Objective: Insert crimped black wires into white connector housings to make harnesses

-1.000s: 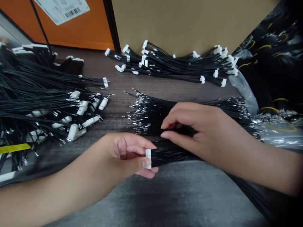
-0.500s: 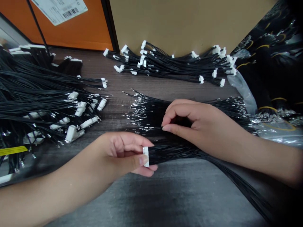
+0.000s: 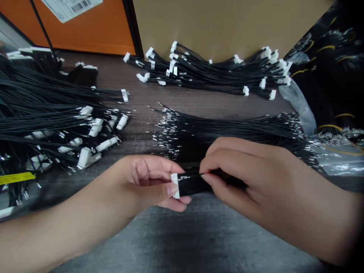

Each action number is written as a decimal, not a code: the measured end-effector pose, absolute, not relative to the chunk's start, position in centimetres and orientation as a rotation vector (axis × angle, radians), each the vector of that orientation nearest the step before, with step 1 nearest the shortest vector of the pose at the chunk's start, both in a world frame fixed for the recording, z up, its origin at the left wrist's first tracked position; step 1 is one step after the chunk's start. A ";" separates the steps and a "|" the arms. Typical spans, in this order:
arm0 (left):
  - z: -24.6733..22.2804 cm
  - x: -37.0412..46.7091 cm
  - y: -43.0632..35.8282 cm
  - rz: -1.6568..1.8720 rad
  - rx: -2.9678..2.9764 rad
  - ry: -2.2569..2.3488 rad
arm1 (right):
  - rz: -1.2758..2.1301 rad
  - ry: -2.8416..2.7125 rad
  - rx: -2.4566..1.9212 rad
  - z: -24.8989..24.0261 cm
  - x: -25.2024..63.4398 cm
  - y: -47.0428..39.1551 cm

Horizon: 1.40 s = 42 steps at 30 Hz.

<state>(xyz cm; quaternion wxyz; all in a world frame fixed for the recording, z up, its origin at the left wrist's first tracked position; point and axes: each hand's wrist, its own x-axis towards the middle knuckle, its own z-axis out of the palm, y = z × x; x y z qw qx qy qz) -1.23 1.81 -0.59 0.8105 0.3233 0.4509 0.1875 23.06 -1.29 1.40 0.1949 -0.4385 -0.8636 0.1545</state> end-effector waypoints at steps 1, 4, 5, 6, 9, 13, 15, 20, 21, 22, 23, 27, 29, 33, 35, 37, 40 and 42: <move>-1.1 -1.3 1.8 0.414 0.691 0.935 | 0.408 -2.438 -1.201 1.3 23.1 -1.3; -2.1 -1.6 1.7 0.423 0.697 0.896 | 0.346 -2.478 -1.161 1.3 23.0 -1.4; -2.2 -1.7 1.7 0.421 0.695 0.899 | 0.330 -2.491 -1.156 1.3 23.0 -1.5; -2.2 -1.7 1.7 0.420 0.691 0.903 | 0.316 -2.511 -1.147 1.2 23.0 -1.6; -1.4 -1.5 1.8 0.418 0.673 0.914 | 0.273 -2.583 -1.097 1.1 23.1 -1.9; 0.4 -1.1 2.0 0.364 0.672 0.997 | 0.243 -2.600 -1.079 1.1 23.1 -1.9; 1.2 -0.9 2.1 0.334 0.679 1.027 | 0.251 -2.597 -1.071 1.3 23.1 -1.8; 1.6 -0.9 2.3 0.335 0.688 1.038 | 0.242 -2.615 -1.017 1.4 22.9 -1.6; 1.4 -1.0 2.3 0.336 0.686 1.038 | 0.259 -2.607 -1.011 1.3 22.8 -1.6; 1.1 -1.1 2.3 0.337 0.684 1.035 | 0.278 -2.603 -0.999 1.3 22.8 -1.6; 0.7 -1.2 2.2 0.342 0.679 1.024 | 0.293 -2.604 -0.983 1.2 22.7 -1.6; -1.6 -1.6 1.8 0.432 0.628 0.863 | 0.329 -2.583 -0.957 0.7 22.5 -1.7; -2.5 -1.7 1.5 0.478 0.631 0.784 | 0.381 -2.521 -1.002 0.4 22.5 -1.7; -2.9 -1.9 1.4 0.472 0.679 0.794 | 0.364 -2.471 -1.017 -0.2 22.5 -1.2; -2.7 -1.8 1.5 0.460 0.682 0.811 | 0.349 -2.459 -1.005 -0.1 22.6 -1.0; -2.6 -1.8 1.6 0.467 0.677 0.817 | 0.399 -2.430 -1.005 0.3 22.8 -0.7; -2.7 -1.7 1.7 0.495 0.656 0.799 | 0.426 -2.374 -1.015 1.3 23.2 -0.6; -2.9 -1.6 1.7 0.500 0.650 0.787 | 0.378 -2.329 -1.022 1.8 23.5 -0.8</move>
